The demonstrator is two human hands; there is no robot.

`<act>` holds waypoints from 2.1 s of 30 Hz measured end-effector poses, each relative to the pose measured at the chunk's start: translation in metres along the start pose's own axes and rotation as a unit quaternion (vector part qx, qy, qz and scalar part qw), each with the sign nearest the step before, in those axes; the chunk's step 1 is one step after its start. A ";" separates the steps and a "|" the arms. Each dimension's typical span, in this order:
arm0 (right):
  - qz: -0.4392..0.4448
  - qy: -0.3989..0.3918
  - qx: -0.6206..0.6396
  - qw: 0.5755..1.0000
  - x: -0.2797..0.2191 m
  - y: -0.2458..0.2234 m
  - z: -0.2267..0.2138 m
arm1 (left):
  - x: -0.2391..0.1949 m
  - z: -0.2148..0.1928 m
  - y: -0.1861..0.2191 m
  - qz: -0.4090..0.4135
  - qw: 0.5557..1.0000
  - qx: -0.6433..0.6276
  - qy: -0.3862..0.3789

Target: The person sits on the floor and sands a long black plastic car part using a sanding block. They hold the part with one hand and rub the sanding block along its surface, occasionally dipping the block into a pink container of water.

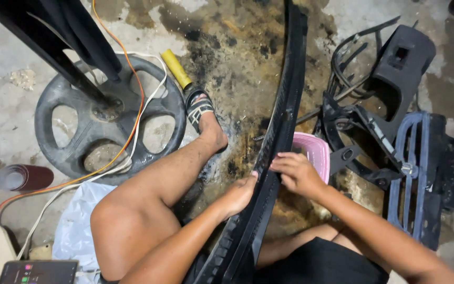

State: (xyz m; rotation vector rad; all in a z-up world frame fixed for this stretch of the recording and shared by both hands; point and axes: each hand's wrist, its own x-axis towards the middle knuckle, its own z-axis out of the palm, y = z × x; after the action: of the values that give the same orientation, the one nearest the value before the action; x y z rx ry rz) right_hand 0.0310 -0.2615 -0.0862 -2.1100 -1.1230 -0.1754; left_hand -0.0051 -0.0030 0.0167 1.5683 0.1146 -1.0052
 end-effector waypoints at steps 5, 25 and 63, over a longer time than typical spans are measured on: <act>-0.086 -0.007 0.072 0.994 -0.027 0.046 0.010 | 0.006 0.008 -0.004 0.003 1.000 0.020 -0.006; 0.167 -0.042 -0.258 0.951 0.011 0.179 -0.011 | -0.022 0.003 0.020 -0.011 1.000 0.004 0.000; 0.291 -0.057 -0.328 0.897 -0.019 -0.004 0.034 | -0.034 0.005 0.025 -0.010 1.000 0.007 -0.003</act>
State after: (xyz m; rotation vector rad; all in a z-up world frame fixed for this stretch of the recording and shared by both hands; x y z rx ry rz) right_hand 0.0093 -0.2505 -0.1163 -2.9978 -0.4598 -0.1574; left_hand -0.0140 0.0003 0.0579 1.5787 0.1186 -1.0285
